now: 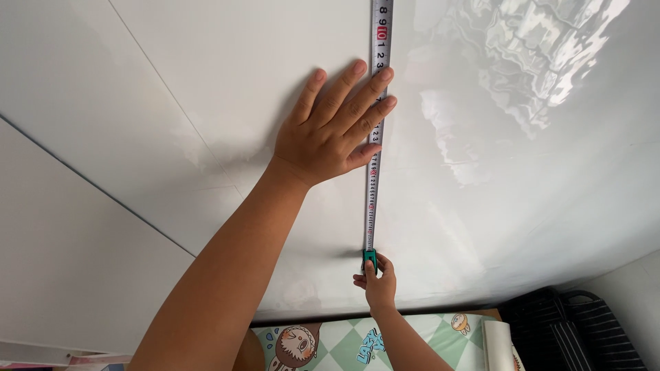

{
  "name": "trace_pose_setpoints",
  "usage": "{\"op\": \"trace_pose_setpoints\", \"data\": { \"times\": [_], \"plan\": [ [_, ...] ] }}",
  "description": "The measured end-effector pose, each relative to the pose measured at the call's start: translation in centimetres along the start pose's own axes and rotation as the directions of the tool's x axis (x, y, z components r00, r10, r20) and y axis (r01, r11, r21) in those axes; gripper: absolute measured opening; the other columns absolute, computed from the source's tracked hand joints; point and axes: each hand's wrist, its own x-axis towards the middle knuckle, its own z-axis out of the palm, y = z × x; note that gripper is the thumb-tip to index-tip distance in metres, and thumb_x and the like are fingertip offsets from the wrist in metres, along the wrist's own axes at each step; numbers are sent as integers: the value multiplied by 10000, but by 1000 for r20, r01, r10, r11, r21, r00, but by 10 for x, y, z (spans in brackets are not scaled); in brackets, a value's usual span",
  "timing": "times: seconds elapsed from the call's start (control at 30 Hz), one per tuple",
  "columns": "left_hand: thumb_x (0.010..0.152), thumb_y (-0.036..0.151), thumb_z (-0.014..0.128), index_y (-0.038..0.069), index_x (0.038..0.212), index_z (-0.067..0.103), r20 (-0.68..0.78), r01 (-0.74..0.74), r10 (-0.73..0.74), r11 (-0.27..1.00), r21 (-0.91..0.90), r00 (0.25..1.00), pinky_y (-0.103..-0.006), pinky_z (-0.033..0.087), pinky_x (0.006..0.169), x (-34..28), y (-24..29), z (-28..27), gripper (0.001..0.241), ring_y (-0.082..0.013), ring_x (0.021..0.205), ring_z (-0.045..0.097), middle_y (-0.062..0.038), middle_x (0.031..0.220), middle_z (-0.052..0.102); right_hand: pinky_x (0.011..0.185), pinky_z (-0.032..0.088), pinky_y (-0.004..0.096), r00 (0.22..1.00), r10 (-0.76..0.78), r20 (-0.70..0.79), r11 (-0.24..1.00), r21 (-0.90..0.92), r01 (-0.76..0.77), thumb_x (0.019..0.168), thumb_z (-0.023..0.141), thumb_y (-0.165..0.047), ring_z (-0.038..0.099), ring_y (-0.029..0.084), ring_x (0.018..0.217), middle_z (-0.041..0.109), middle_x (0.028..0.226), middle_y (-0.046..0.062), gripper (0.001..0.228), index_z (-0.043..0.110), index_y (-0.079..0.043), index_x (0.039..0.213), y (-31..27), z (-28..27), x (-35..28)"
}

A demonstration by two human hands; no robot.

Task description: Using a tape measure to determine the dimensions of a wall section.

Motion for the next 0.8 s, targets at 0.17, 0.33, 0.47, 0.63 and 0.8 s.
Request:
{"op": "trace_pose_setpoints", "data": {
  "times": [0.17, 0.33, 0.47, 0.63, 0.8],
  "plan": [
    [1145, 611, 884, 301, 1729, 478, 4, 7, -7, 1000, -7, 1000, -490, 29, 1374, -1, 1, 0, 776, -193, 1653, 251, 51, 1783, 372, 815, 678, 389, 1000, 14, 7, 1000, -7, -14, 1074, 609, -153, 748, 287, 870, 585, 1419, 171, 491, 475, -21, 1528, -3, 0, 0],
    [1147, 628, 863, 314, 1734, 460, 13, 13, -13, 1000, -8, 1000, -491, 16, 1377, -2, 1, 1, 778, -187, 1658, 225, 55, 1792, 347, 949, 680, 391, 997, 53, 54, 997, -56, -50, 1111, 528, -144, 776, 293, 1018, 602, 1447, 174, 507, 439, -48, 1601, -9, -4, -4],
    [1120, 572, 889, 280, 1724, 470, 14, 9, -8, 999, -45, 1000, -503, 47, 1359, 0, 1, 0, 792, -203, 1649, 262, 32, 1780, 372, 933, 675, 391, 998, 27, 58, 999, -27, -25, 1103, 533, -62, 778, 312, 1009, 630, 1395, 170, 475, 484, -35, 1574, -9, -5, -5],
    [1119, 629, 870, 297, 1726, 476, 1, 5, -5, 1000, 1, 1000, -492, 36, 1374, -2, 1, 1, 796, -192, 1653, 262, 47, 1784, 366, 933, 674, 396, 999, 12, 48, 1000, -11, -12, 1096, 546, -54, 777, 311, 1004, 621, 1405, 158, 460, 500, -35, 1553, -6, -5, -6],
    [1141, 616, 838, 296, 1730, 470, -14, 5, -5, 1000, 3, 1000, -486, 24, 1383, -1, 1, 1, 765, -189, 1657, 255, 48, 1789, 349, 932, 675, 398, 999, 13, 51, 999, -49, -11, 1102, 537, -67, 770, 305, 993, 598, 1419, 157, 469, 475, -35, 1566, -13, -4, -6]
  ]
}}
